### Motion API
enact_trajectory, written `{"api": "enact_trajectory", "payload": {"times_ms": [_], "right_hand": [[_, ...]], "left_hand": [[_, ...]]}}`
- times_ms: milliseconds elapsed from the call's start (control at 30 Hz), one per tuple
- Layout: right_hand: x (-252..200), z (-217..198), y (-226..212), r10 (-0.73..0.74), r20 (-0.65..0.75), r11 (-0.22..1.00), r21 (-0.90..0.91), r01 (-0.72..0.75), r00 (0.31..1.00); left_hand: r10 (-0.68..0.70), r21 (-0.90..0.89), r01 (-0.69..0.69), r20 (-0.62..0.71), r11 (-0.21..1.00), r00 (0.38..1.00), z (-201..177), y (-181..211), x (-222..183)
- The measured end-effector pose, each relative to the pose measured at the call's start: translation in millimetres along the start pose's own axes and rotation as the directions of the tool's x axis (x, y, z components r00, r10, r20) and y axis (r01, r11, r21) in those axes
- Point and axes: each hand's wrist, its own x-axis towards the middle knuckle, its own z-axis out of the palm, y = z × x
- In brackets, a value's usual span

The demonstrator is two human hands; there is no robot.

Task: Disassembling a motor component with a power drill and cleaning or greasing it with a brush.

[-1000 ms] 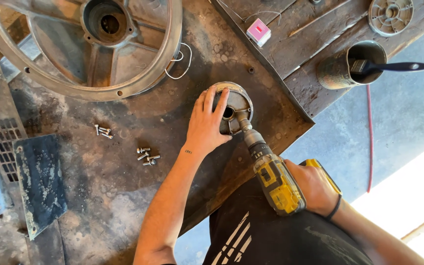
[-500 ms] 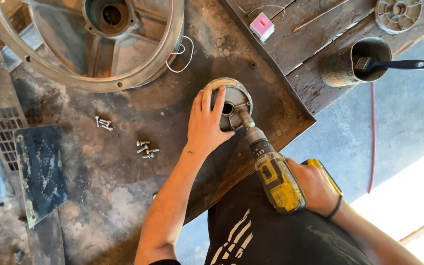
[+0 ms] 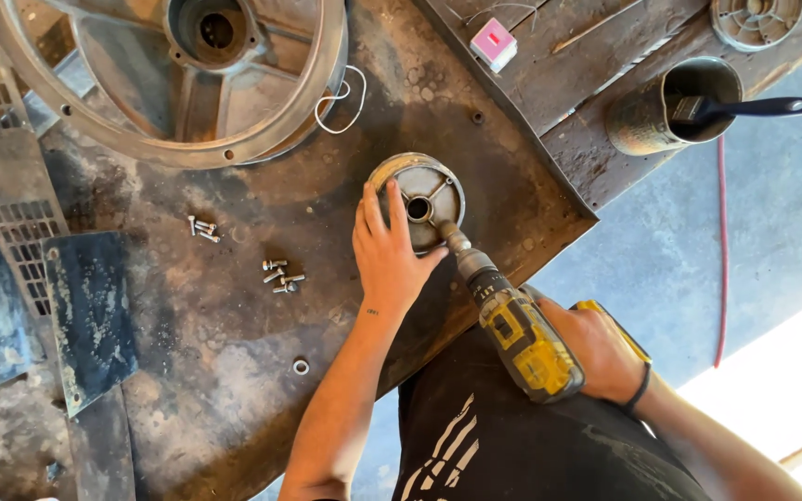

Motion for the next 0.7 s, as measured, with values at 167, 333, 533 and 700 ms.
{"api": "enact_trajectory", "payload": {"times_ms": [167, 333, 533, 700], "right_hand": [[-8.3, 2.4, 13.3, -0.002, 0.035, 0.993, 0.115, -0.002, 0.999], [-9.5, 12.5, 14.3, 0.005, 0.047, 0.992, 0.125, -0.011, 0.999], [-3.6, 9.4, 5.6, 0.069, 0.07, 0.985, 0.15, -0.079, 0.995], [-2.3, 19.5, 13.7, 0.053, 0.103, 0.981, 0.178, -0.071, 0.993]], "left_hand": [[0.096, -0.032, -0.091, 0.21, 0.995, 0.973, -27.2, -32.3, 0.2], [0.305, -0.238, -0.225, 0.385, 0.945, 0.871, -38.3, -59.5, 38.2], [0.401, -0.385, -0.253, 0.376, 0.888, 0.835, -7.7, -60.5, 44.6], [0.361, -0.388, -0.219, 0.345, 0.895, 0.866, -5.9, -57.4, 35.9]]}}
